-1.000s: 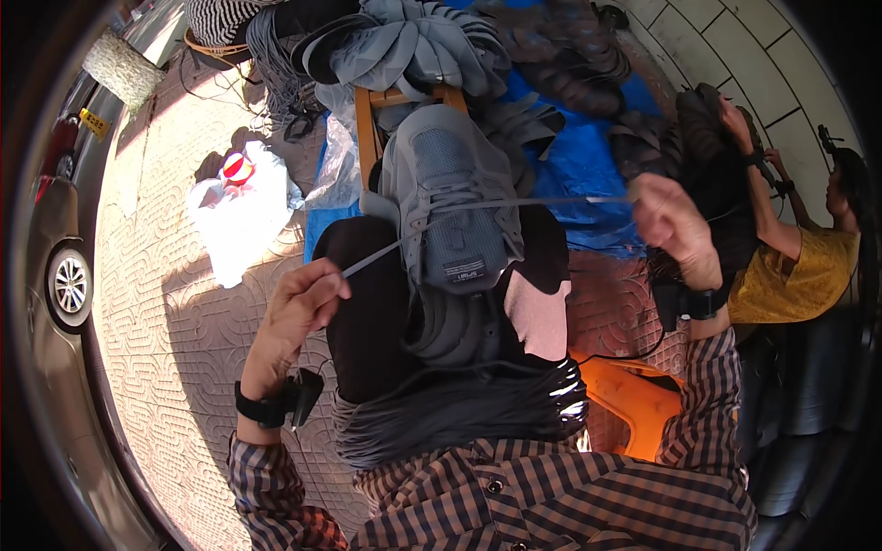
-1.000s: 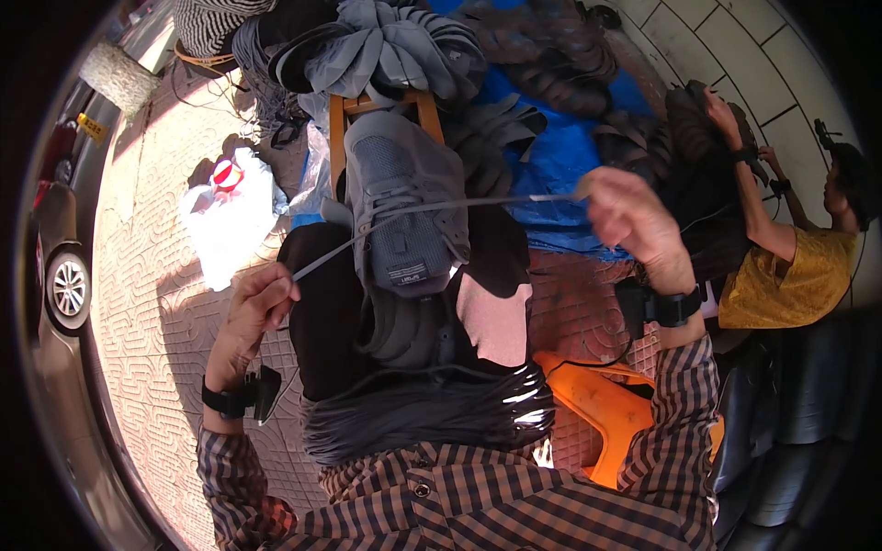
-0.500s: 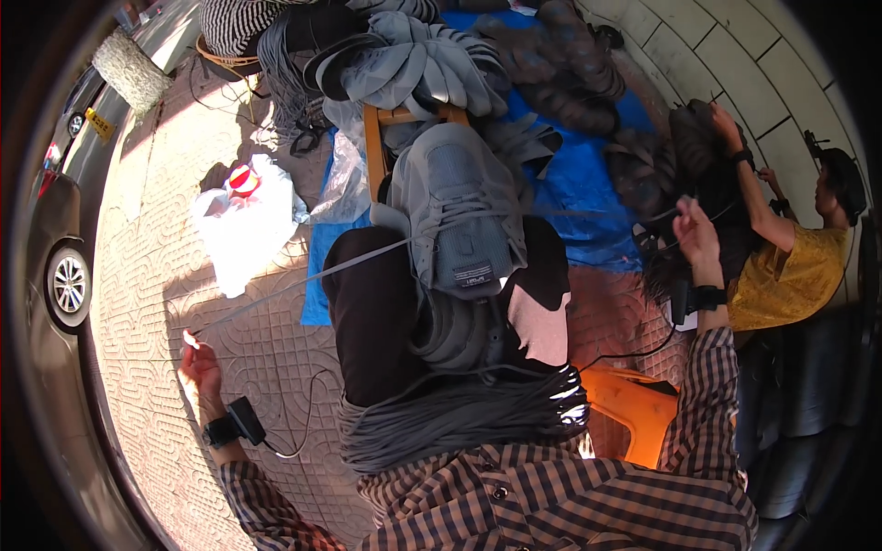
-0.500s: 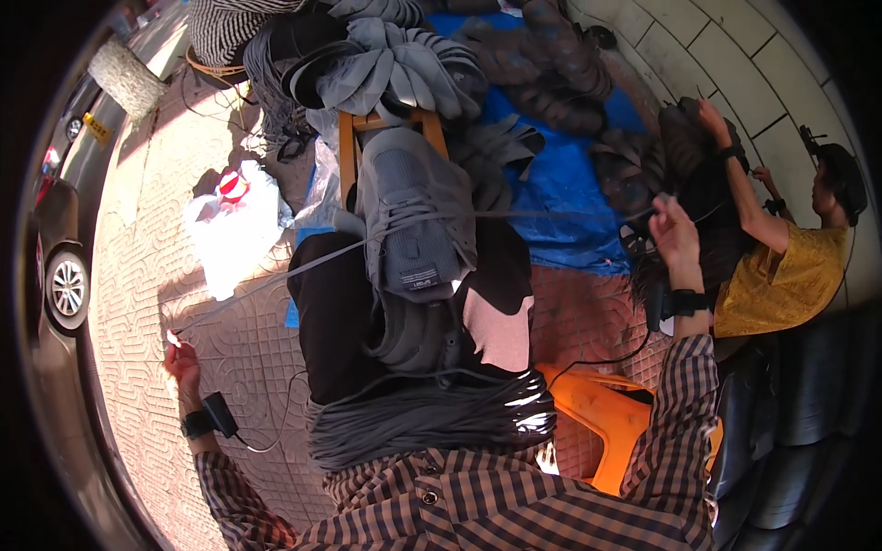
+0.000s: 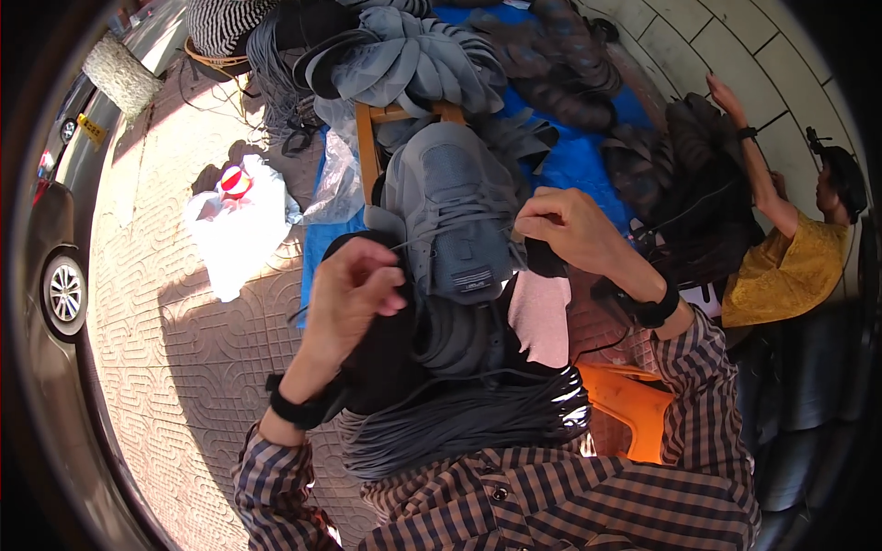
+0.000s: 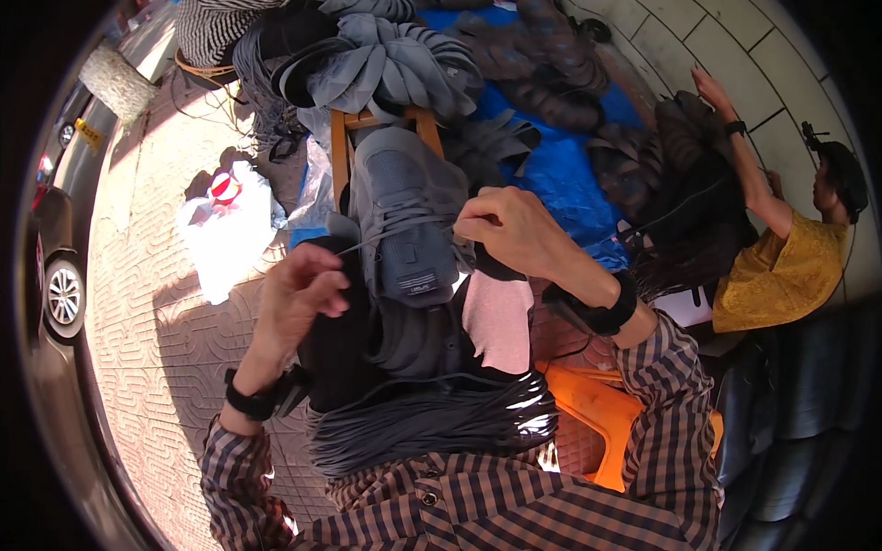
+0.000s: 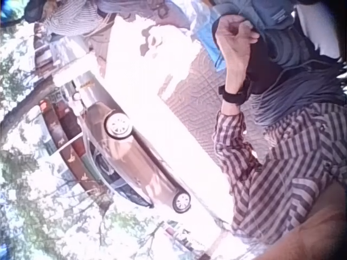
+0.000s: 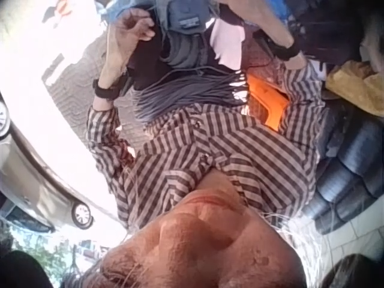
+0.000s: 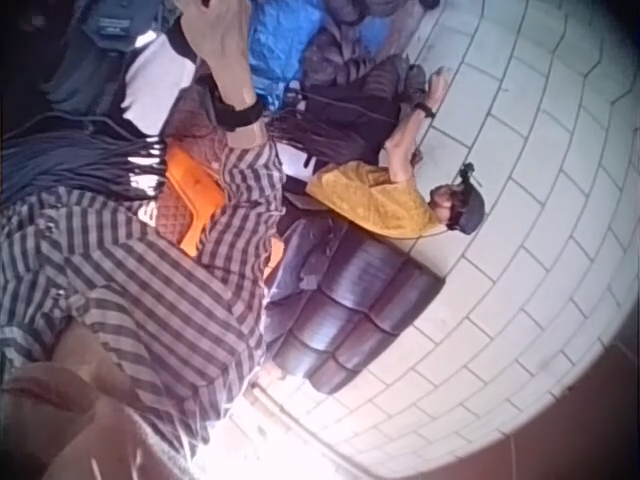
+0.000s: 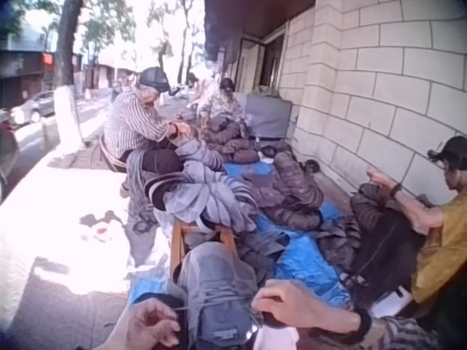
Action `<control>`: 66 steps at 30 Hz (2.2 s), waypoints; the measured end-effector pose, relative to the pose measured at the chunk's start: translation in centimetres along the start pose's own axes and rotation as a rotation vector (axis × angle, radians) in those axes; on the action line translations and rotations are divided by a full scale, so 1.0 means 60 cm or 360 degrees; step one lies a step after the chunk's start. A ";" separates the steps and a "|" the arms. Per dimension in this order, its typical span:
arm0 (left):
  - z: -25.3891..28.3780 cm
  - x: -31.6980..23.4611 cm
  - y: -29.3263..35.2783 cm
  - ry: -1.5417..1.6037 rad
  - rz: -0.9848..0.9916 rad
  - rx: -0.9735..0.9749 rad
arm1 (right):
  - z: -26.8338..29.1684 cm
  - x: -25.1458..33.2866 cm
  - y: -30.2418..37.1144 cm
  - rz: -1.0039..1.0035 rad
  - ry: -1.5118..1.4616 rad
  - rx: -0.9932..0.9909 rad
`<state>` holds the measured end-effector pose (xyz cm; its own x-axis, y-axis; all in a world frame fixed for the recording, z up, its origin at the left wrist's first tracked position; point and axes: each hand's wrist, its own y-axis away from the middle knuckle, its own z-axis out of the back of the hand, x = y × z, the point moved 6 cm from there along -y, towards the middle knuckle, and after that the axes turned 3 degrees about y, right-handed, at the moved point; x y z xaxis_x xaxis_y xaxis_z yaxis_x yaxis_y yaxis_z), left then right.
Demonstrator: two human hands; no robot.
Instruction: Insert and thread shoelaces through the eyelets of shoe uppers during manufacturing.
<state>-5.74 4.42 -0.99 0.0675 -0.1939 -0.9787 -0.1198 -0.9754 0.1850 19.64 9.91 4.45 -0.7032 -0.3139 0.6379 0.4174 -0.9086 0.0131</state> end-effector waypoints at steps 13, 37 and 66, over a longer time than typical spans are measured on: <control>-0.034 -0.007 -0.067 -0.1058 -0.0517 -0.0146 | -0.007 -0.014 -0.024 -0.0087 -0.0056 0.0029; -0.084 -0.040 -0.025 -0.1362 -0.0651 -0.0286 | -0.022 0.035 0.031 0.0251 0.0580 -0.0554; -0.199 0.005 0.153 -0.2099 -0.1935 0.1035 | -0.108 0.094 0.013 0.1078 0.2233 0.0185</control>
<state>5.01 -5.85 1.50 -0.2620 0.9646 -0.0292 -0.9164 -0.2581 -0.3059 12.27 5.66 3.08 -0.2996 -0.6972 -0.6513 0.8606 -0.4922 0.1310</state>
